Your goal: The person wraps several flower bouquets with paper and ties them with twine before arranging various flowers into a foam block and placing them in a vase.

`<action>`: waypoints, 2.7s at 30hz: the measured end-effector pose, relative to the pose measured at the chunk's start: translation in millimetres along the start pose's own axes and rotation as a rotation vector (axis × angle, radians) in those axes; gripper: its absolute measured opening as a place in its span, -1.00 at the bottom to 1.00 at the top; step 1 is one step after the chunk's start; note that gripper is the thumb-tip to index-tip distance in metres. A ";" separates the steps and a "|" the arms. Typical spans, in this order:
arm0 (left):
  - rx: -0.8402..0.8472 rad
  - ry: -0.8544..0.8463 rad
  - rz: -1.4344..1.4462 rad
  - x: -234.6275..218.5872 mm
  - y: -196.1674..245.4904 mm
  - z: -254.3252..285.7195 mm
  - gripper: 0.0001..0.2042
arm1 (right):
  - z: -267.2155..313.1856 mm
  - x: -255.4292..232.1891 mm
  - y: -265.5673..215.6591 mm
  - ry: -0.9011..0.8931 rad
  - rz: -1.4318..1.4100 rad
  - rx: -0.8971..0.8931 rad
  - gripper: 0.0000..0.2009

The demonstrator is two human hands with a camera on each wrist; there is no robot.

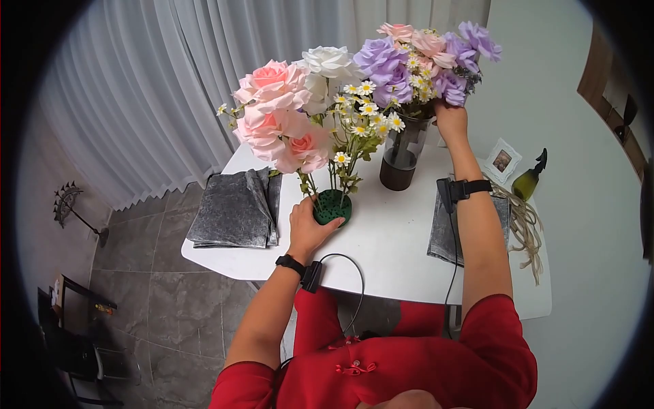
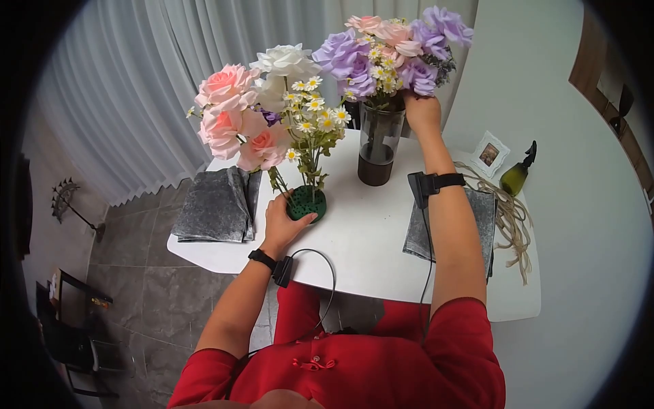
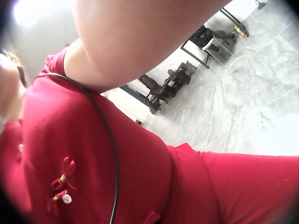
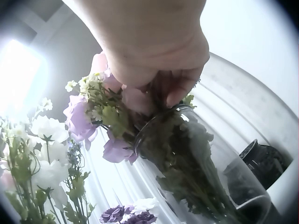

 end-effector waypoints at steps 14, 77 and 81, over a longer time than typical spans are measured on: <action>0.028 0.019 -0.023 2.5 -0.3 -0.9 -0.20 | -4.7 -23.0 11.9 0.176 -0.383 0.117 -0.75; 0.040 -0.044 0.114 12.5 -23.6 -8.3 -0.18 | 151.6 37.7 -137.7 -0.093 -0.691 -0.181 -0.85; -0.006 -0.053 0.136 8.5 -17.5 -4.8 -0.17 | 163.8 65.5 -103.2 -0.089 -0.584 -0.180 -0.87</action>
Point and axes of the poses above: each hand's wrist, its own z-axis away from the middle knuckle, its own x-axis out of the palm, y = z × x, the point moved 8 cm from there along -z, towards the middle knuckle, and after that the axes turned 8 degrees about -x, right-handed, at the moved point
